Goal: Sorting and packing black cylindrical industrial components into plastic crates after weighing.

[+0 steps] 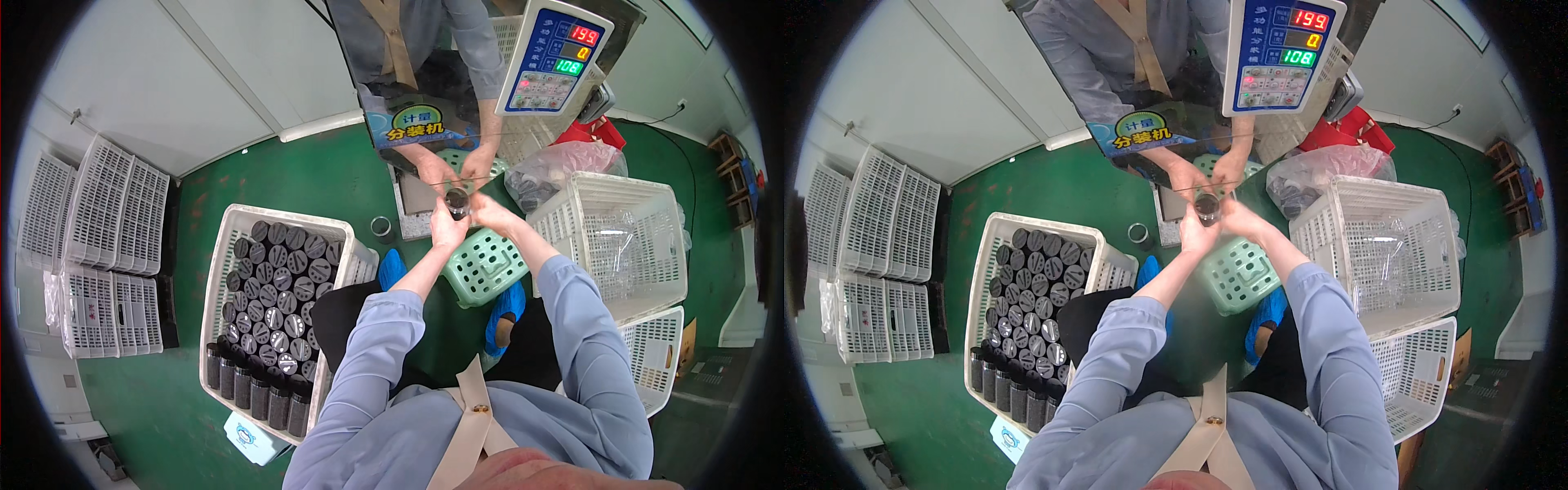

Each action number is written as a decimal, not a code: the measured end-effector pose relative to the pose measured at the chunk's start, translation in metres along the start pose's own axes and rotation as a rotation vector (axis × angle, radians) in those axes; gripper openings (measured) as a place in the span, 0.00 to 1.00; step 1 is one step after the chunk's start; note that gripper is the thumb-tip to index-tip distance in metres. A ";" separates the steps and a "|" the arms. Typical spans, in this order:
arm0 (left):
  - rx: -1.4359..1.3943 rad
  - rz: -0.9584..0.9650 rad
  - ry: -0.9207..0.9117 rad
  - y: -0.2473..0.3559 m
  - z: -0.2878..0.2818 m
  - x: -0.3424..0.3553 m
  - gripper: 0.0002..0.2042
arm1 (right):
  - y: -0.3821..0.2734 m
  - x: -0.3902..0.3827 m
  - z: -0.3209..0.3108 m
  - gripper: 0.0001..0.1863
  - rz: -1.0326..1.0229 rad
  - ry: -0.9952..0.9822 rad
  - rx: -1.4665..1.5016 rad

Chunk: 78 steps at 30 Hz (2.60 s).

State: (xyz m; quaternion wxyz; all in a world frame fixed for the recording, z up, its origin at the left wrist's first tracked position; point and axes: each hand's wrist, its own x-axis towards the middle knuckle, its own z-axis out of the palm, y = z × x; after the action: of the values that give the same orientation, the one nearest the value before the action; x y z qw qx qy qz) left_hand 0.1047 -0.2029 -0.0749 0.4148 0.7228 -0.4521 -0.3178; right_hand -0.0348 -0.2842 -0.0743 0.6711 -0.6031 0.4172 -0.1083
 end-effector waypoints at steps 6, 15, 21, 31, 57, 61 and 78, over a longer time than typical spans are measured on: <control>-0.023 0.037 0.038 -0.007 0.001 0.004 0.34 | 0.019 0.007 0.002 0.36 -0.171 0.035 -0.104; -0.041 0.051 0.061 -0.008 0.007 -0.003 0.34 | 0.008 -0.006 -0.001 0.49 -0.086 -0.093 -0.005; -0.046 0.029 0.087 -0.018 -0.002 0.003 0.34 | 0.004 0.002 0.023 0.37 -0.130 -0.059 0.020; -0.052 0.062 0.050 -0.016 0.011 0.006 0.42 | 0.007 -0.022 -0.007 0.36 0.061 0.241 -0.523; 0.029 0.152 0.117 -0.032 0.014 0.010 0.39 | -0.039 -0.100 -0.013 0.27 0.053 0.278 -0.711; 0.044 0.165 0.099 -0.036 0.012 0.012 0.41 | -0.043 -0.106 -0.012 0.27 0.040 0.260 -0.760; 0.030 0.230 0.071 -0.047 0.017 0.011 0.45 | -0.031 -0.098 0.000 0.29 0.091 0.240 -0.827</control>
State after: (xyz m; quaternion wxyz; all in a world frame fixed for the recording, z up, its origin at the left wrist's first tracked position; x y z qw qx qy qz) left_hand 0.1133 -0.2062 -0.1253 0.4536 0.6831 -0.5216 -0.2355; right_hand -0.0857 -0.2283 -0.0042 0.3239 -0.7853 0.5268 0.0283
